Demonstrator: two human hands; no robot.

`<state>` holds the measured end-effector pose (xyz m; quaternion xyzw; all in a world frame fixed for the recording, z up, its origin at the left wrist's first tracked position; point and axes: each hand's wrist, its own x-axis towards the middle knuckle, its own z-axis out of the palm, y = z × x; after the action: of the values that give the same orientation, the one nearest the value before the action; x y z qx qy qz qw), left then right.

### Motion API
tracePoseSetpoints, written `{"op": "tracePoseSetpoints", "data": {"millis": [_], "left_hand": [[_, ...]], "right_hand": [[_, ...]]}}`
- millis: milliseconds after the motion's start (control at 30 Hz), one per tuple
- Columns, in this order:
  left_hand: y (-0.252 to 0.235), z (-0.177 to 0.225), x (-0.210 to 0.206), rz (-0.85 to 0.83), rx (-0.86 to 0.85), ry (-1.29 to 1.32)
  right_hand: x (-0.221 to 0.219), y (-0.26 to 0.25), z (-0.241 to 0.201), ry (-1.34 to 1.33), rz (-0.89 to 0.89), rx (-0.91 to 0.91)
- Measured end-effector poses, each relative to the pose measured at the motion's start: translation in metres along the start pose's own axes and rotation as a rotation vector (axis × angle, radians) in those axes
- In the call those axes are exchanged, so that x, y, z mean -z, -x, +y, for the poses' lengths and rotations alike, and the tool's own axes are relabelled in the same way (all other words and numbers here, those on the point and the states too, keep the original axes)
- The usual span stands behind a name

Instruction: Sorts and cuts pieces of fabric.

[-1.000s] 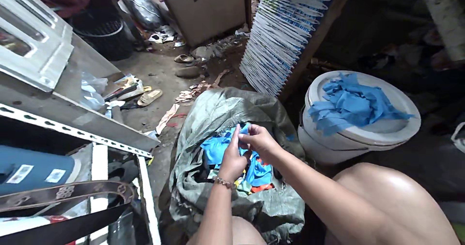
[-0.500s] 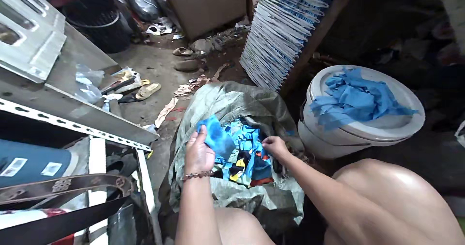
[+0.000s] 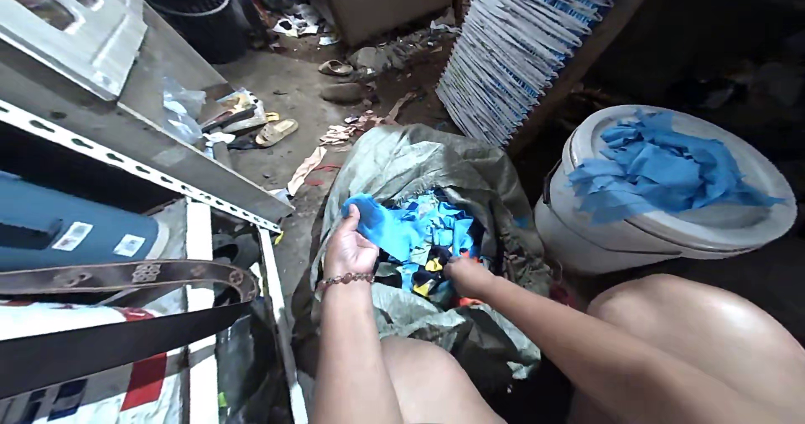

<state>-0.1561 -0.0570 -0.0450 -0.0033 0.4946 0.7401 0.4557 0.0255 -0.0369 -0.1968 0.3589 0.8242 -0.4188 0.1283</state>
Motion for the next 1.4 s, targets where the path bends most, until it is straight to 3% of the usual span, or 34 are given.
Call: {"op": "tracePoseSetpoints", "data": {"millis": [133,233,333,433,733,967,1133,1267,1400], "left_hand": [[-0.004,-0.001,0.001,-0.019,0.001,-0.057],[-0.005,-0.005,-0.002,-0.033,0.019,-0.066],[0.003,-0.013,-0.01,-0.037,0.059,-0.138],[0.011,-0.02,-0.018,-0.12,0.157,-0.028],[0.027,-0.026,-0.036,-0.048,0.228,0.021],[0.025,-0.031,-0.039,-0.086,0.212,0.04],[0.029,-0.041,-0.029,-0.316,0.002,0.127],[0.038,-0.038,-0.043,-0.18,0.007,0.037],[0.037,-0.038,-0.044,-0.238,-0.003,0.076]], "right_hand": [[0.073,0.019,-0.03,-0.247,0.158,0.015],[0.119,0.041,-0.053,-0.499,0.266,0.141],[0.141,0.068,-0.079,-0.911,0.281,0.314],[0.143,0.075,-0.096,-1.088,0.278,0.375],[0.133,0.065,-0.103,-1.114,0.449,0.076],[0.139,0.071,-0.098,-0.944,0.549,0.214],[0.141,0.08,-0.113,-1.147,0.372,0.5],[0.137,0.059,-0.114,-1.2,0.521,0.325],[0.134,0.051,-0.114,-1.107,0.708,0.273]]}}
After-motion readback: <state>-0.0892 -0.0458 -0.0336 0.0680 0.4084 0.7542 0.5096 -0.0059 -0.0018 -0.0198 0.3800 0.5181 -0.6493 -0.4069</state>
